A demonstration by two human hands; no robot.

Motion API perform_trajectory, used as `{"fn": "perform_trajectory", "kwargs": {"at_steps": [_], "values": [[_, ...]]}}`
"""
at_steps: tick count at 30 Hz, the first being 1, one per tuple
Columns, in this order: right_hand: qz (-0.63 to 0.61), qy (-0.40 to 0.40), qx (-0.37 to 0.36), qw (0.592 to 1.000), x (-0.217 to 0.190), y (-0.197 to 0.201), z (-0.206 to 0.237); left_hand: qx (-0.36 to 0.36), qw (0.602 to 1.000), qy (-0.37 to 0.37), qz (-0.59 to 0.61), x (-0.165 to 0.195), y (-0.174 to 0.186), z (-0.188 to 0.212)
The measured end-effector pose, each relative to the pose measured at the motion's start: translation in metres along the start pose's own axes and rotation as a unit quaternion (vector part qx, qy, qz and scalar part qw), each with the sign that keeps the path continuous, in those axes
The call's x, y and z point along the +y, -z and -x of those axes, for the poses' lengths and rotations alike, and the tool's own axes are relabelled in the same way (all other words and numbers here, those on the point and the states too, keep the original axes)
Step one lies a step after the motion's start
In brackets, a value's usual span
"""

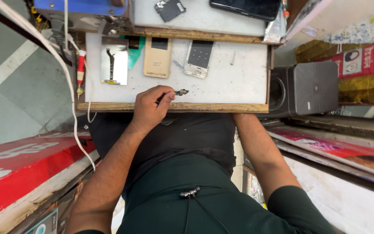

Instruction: The person disassembles a mobile phone on a workbench, removing the back cover, battery, and internal components. They handle the motherboard, flex cables, and casing, then reassemble the phone by placing components back into the chassis.

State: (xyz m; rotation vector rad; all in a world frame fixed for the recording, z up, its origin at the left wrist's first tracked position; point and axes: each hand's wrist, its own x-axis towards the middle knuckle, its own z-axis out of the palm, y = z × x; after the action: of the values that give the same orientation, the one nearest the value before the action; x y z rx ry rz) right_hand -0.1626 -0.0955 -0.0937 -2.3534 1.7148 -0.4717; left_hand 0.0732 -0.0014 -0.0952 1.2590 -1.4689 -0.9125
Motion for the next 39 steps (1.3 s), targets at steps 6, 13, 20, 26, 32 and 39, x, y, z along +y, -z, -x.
{"fn": "perform_trajectory", "kwargs": {"at_steps": [6, 13, 20, 26, 32, 39], "values": [[0.017, 0.014, -0.027, 0.999, -0.009, -0.004, 0.016, 0.015, 1.0, -0.007, 0.011, 0.006, 0.001, 0.012], [0.017, -0.022, -0.089, 0.996, -0.015, -0.018, 0.082, 0.046, 0.997, -0.055, -0.007, 0.008, 0.003, -0.003], [-0.186, -0.109, -0.051, 0.975, -0.021, -0.014, 0.121, 0.077, 0.993, -0.079, -0.037, -0.005, 0.004, -0.033], [-0.121, -0.025, 0.079, 0.989, -0.024, 0.001, 0.082, 0.089, 0.989, -0.118, -0.01, 0.009, 0.013, -0.059], [-0.064, 0.012, 0.008, 0.998, -0.022, -0.007, 0.053, 0.103, 0.981, -0.16, -0.028, 0.011, 0.016, -0.064], [-0.061, 0.031, -0.122, 0.99, -0.036, 0.0, 0.034, 0.103, 0.982, -0.147, -0.051, 0.017, 0.017, -0.055]]}}
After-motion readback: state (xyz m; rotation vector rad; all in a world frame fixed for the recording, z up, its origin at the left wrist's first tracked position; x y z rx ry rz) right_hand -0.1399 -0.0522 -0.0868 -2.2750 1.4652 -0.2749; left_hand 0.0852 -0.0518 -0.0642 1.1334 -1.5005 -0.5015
